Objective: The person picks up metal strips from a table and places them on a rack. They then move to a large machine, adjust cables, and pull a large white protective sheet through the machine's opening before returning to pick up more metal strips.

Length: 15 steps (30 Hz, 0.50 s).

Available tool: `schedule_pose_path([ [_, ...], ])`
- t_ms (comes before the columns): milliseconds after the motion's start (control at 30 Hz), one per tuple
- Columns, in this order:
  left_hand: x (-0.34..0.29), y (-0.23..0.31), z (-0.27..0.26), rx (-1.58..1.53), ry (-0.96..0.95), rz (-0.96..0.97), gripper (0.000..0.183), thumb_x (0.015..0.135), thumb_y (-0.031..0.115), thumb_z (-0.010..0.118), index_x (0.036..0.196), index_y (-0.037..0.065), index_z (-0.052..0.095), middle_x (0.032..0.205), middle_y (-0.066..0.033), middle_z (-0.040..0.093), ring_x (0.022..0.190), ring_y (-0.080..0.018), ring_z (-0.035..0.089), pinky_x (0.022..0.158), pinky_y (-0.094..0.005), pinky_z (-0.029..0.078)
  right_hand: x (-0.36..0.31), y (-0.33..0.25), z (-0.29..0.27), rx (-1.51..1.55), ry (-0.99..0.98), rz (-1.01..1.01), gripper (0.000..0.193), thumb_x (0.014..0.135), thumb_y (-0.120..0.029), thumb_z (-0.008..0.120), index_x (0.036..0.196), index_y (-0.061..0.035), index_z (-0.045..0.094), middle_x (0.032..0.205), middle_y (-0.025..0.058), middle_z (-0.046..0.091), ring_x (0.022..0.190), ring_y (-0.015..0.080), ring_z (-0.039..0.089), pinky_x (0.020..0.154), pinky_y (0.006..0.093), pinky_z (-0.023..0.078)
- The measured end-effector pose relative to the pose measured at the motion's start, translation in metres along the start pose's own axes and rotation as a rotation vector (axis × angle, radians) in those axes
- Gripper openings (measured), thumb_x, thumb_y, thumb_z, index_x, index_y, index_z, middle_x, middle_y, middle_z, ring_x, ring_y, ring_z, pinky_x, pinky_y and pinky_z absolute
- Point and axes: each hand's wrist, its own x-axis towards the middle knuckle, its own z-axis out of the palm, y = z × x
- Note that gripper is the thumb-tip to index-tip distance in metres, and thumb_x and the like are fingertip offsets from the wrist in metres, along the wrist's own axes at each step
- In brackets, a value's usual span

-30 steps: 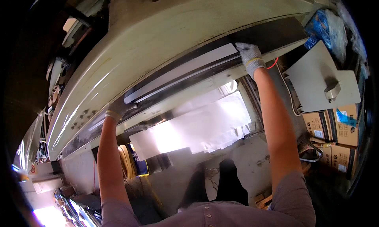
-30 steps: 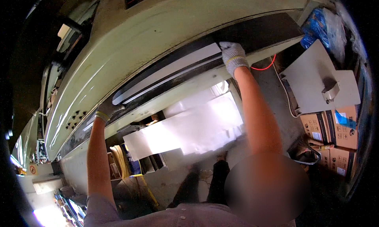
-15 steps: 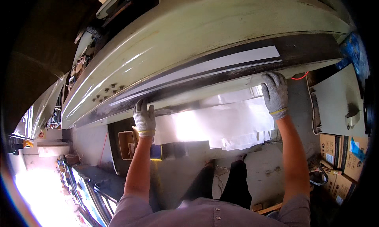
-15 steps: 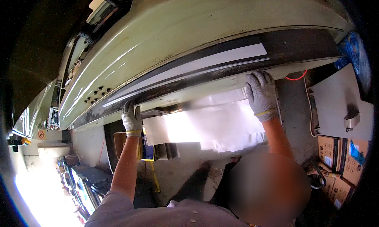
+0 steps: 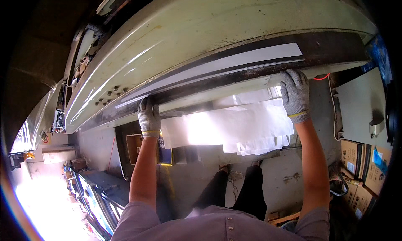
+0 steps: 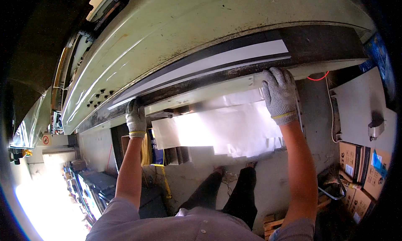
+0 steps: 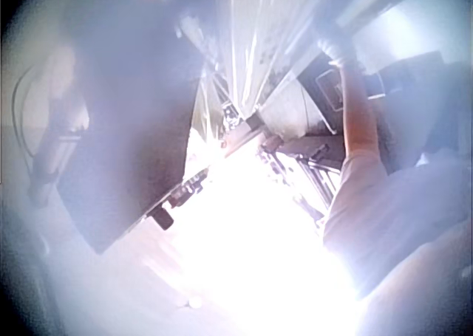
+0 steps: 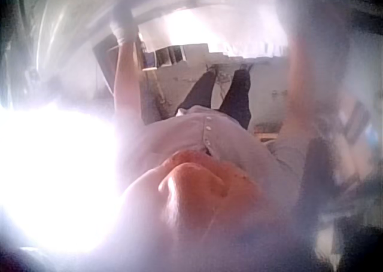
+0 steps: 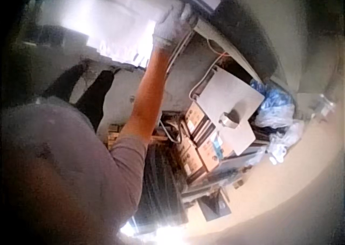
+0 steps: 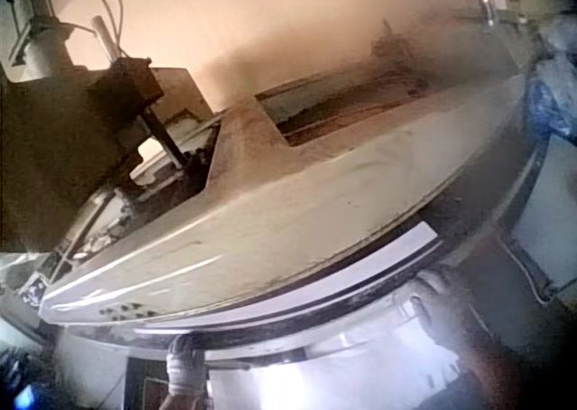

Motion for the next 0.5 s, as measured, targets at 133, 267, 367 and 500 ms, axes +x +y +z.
schedule_pose_path([
  [133,0.0,-0.003,0.001,0.049,-0.018,0.015,0.038,0.089,0.019,0.057,0.123,0.001,0.058,0.125,-0.023,0.055,0.114,-0.0407,0.052,0.097,-0.046,0.043,0.003,-0.004,-0.002,0.006,0.008,0.021,0.032,0.087,-0.018,0.058,0.114,-0.0011,0.058,0.12,0.0168,0.054,0.112,0.0373,0.05,0.101,0.0483,0.038],
  [267,0.0,-0.009,0.003,0.046,-0.039,0.019,0.039,0.089,0.02,0.057,0.123,0.001,0.057,0.126,-0.0233,0.054,0.115,-0.0409,0.052,0.098,-0.0464,0.042,0.011,0.0,0.003,-0.02,-0.006,0.019,0.035,0.088,-0.021,0.057,0.117,-0.0005,0.058,0.122,0.0166,0.054,0.113,0.0361,0.05,0.102,0.047,0.038],
  [367,0.003,-0.012,0.009,0.045,-0.065,0.02,0.041,0.088,0.021,0.058,0.125,0.001,0.056,0.128,-0.0224,0.053,0.116,-0.0405,0.051,0.099,-0.0463,0.041,0.015,0.002,0.008,-0.063,-0.015,0.018,0.038,0.088,-0.024,0.057,0.117,0.0002,0.059,0.123,0.0161,0.054,0.112,0.0354,0.05,0.102,0.0463,0.038],
  [500,0.008,-0.02,0.003,0.087,-0.127,0.062,0.043,0.091,0.019,0.054,0.13,0.002,0.052,0.13,-0.0218,0.052,0.12,-0.0401,0.049,0.101,-0.0471,0.039,0.023,-0.001,0.013,-0.091,-0.025,0.025,0.04,0.088,-0.027,0.057,0.116,0.0012,0.06,0.123,0.0151,0.055,0.111,0.0344,0.052,0.1,0.0459,0.04],
])
